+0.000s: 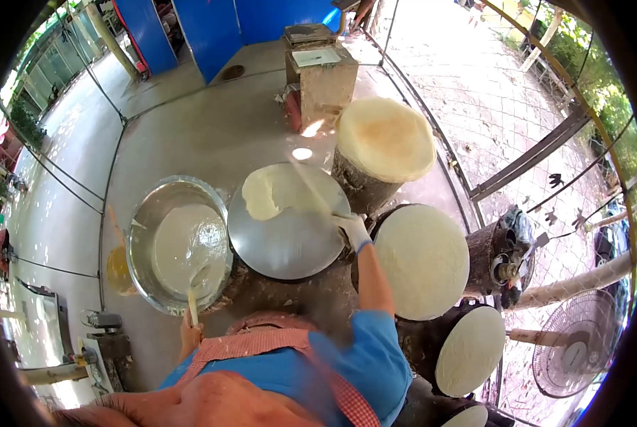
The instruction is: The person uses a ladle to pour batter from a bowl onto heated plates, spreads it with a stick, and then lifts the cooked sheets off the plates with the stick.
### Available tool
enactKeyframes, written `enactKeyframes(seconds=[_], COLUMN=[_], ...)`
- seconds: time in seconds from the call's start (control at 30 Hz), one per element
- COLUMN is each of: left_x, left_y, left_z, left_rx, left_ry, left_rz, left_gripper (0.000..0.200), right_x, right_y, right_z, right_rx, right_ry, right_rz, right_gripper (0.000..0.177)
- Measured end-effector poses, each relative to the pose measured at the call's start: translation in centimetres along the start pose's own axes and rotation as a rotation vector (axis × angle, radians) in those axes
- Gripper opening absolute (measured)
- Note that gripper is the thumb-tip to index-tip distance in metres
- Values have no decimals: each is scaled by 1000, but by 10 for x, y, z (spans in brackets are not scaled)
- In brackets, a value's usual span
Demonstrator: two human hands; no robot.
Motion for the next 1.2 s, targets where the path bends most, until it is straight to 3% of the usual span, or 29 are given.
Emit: enactKeyframes(seconds=[0.1, 0.2, 0.27, 0.33, 0.37, 0.4, 0.47, 0.53, 0.63, 0.67, 0.73, 0.8, 0.87, 0.97, 1.1, 1.13, 1.2], left_x=[-11, -12, -14, -18, -20, -23, -35, -37, -38, -38, -41, -46, -46, -52, -40, -44, -57], left_y=[8, -1, -8, -18, -20, -21, -26, -25, -38, -40, -47, -53, -62, -57, -72, -71, -75], left_z=[-22, -18, -19, -13, -14, -19, -31, -43, -42, -41, -43, -42, -44, -54, -34, -41, -56], left_rx=[-27, -46, -73, -84, -76, -73, -86, -101, -119, -129, -128, -135, -155, -164, -162, -172, -207], left_ry=[-5, -129, -160, -126, -127, -124, -118, -153, -207, -233, -225, -227, -261, -153, -259, -275, -274], left_rz=[23, 73, 101, 96, 97, 97, 122, 162, 169, 181, 189, 208, 245, 255, 277, 295, 321], left_gripper=[74, 72, 72, 71, 71, 71, 71, 71, 70, 70, 69, 68, 67, 65, 68, 69, 69], right_x=[42, 56, 48, 25, 13, 14, 39, 60, 55, 48, 36, 34, 57, 83, 48, 21, 37], right_y=[14, -28, -43, -19, 18, 39, 19, 1, -23, -13, -22, 46, 28, 26, -15, -12, -6], right_z=[17, 45, 26, -6, 1, -13, -37, -17, 39, 44, -4, -12, -71, -33, 19, 24, -28], right_rx=[72, 135, 7, -71, 107, -91, 5, 17, 141, -7, -31, -116, -162, -96, -17, 106, 51], right_ry=[-256, -193, -115, -133, -192, -21, -369, -382, -194, -167, -216, -226, -293, -497, -354, -396, -717], right_rz=[-131, -292, -396, -183, -34, -54, -187, -378, -504, -504, -434, -270, -240, -535, -700, -519, -327], right_gripper=[16, 28, 35, 32, 31, 25, 28, 25, 21, 22, 21, 20, 25, 24, 19, 27, 36])
Point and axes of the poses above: each hand's wrist, its own y-axis towards the middle knuckle, its own x-axis out of the palm, z = x × y, the point moved 10 cm from there along y, towards the middle knuckle, and after that the axes turned 14 degrees about -y, right-handed, at the moved point
